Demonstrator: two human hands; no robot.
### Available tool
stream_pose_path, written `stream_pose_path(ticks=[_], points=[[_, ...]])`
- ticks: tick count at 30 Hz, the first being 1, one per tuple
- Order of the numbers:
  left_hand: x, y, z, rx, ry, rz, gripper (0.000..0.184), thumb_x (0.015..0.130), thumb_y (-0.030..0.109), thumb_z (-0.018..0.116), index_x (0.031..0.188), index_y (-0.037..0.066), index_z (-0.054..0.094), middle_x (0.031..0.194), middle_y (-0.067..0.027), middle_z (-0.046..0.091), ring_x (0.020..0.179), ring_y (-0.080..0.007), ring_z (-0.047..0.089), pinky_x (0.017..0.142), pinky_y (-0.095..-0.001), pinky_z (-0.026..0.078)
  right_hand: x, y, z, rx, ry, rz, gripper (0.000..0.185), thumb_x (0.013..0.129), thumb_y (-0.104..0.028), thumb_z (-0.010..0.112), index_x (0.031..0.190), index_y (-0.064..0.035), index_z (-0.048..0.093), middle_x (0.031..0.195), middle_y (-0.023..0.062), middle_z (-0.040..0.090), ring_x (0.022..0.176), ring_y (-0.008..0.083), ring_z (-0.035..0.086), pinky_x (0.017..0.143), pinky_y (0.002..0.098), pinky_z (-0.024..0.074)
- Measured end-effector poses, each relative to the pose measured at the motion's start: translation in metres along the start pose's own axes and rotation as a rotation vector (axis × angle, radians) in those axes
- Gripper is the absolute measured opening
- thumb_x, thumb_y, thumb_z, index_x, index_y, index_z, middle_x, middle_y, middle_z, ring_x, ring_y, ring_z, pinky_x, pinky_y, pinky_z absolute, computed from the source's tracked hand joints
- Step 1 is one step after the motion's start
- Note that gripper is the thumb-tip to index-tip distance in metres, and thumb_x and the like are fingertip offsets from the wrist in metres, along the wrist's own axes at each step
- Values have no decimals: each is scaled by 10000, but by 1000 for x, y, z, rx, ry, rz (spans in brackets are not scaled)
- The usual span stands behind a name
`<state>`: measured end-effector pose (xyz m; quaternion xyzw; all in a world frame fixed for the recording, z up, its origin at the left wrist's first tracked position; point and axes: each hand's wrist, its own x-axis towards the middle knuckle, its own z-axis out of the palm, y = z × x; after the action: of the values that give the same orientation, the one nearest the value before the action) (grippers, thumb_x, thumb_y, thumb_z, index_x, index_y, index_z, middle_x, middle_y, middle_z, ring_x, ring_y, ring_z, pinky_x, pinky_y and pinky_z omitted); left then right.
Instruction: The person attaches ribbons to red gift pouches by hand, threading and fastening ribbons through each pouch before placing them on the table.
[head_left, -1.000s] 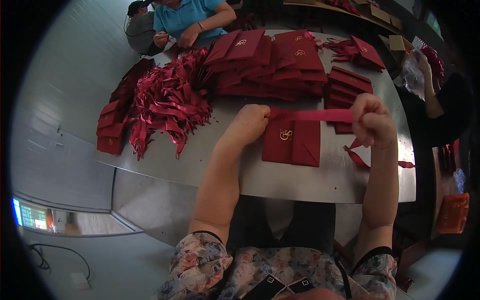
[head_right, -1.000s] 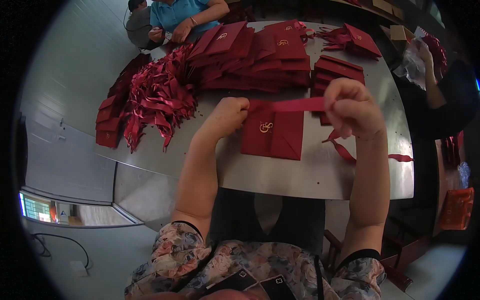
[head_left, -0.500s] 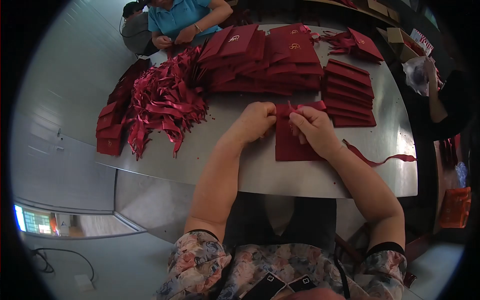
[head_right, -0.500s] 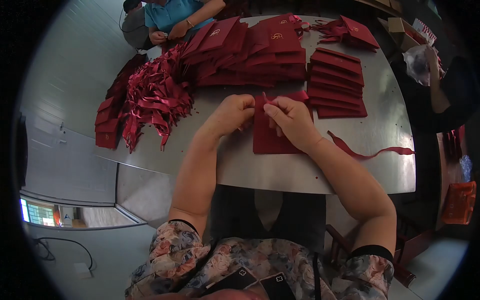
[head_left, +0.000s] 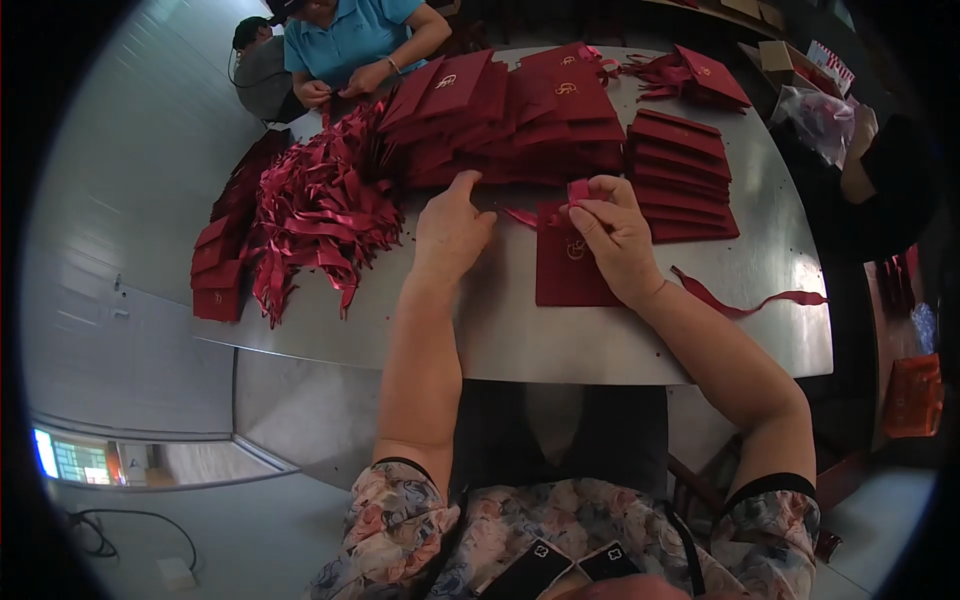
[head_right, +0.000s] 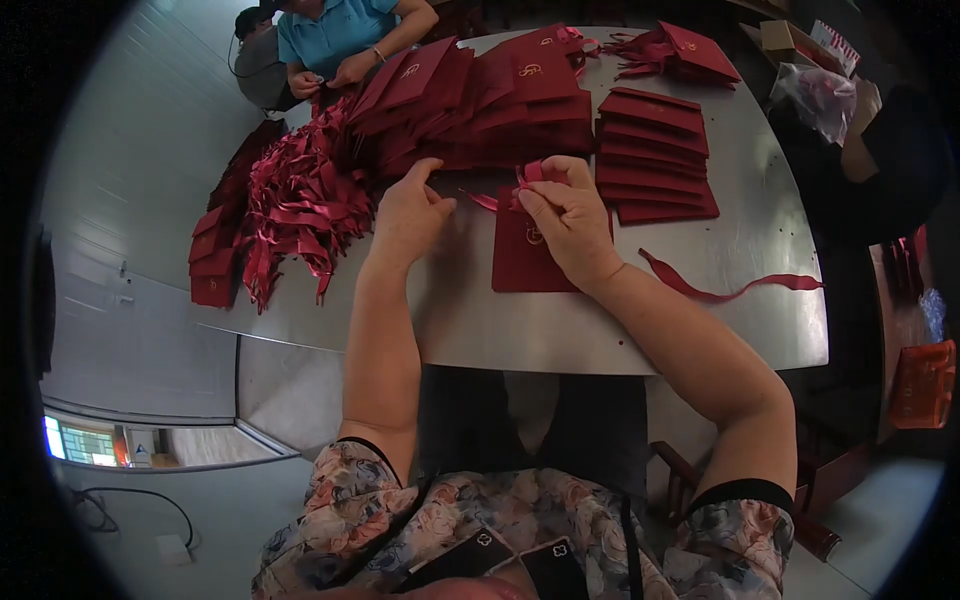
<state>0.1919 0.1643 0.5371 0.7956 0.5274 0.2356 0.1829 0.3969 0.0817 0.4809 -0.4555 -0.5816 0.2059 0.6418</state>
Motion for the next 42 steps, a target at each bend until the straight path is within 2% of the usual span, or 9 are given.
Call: stream_pose_path(ticks=[5,7,11,13,17,25,26,28,42], points=[[-35,11,13,-106,-197,-136,200,852,187,671,841,-13,686,816,-187,689,779,-335,661,725,-395,501,0,-18,-2,-46,40,37,130,887,-105,710,959,3,714,1149,61,484,834,116,595,634,246,530],[-48,25,16,-344,-381,-212,177,858,156,686,821,-17,682,758,-58,662,660,-141,613,603,-297,481,-1,-19,1,-22,50,45,118,867,-88,726,948,-4,717,1137,65,487,817,124,596,632,256,524],[-44,24,25,-548,-241,-85,116,836,115,711,816,6,674,756,-24,647,583,-110,554,527,-260,434,2,-11,1,-248,134,-194,112,799,-43,768,902,-32,725,1113,69,504,735,143,594,609,263,514],[-36,27,21,-809,-333,-371,73,825,70,716,862,34,664,713,4,605,570,-73,508,486,-225,372,8,-28,-7,-302,195,-254,122,775,-42,781,884,-43,725,1114,67,520,741,152,592,619,267,512],[-29,23,17,-1001,-351,-445,141,822,38,710,951,53,655,707,22,574,561,-52,469,474,-206,319,21,-66,-30,-395,315,-335,133,735,-42,801,841,-57,723,1126,63,565,763,162,589,642,278,508],[-10,9,23,-1014,-439,-462,244,794,-41,667,1021,32,615,792,-10,623,581,-70,501,472,-218,341,3,-48,-36,-777,-252,-716,110,756,-75,753,844,-62,689,1047,70,629,802,249,632,670,337,520],[-8,11,23,-1016,-442,-457,244,794,-41,667,1021,32,615,792,-10,623,581,-70,501,472,-218,341,-5,-36,-31,-783,-250,-717,110,756,-75,753,844,-62,689,1047,70,629,802,249,632,670,337,520],[-9,15,21,-1163,-499,-424,303,800,-57,650,1087,29,601,833,-14,629,547,-51,467,454,-196,321,-16,-25,-21,-489,-260,-264,107,778,-77,740,860,-61,673,955,75,637,815,265,647,675,346,524],[-20,25,4,-1376,-726,-446,323,863,-43,593,1174,38,553,808,34,583,473,-8,373,401,-160,263,-6,-15,-25,-194,-296,-63,152,827,-32,697,978,-53,685,932,99,666,819,230,659,711,312,523]])
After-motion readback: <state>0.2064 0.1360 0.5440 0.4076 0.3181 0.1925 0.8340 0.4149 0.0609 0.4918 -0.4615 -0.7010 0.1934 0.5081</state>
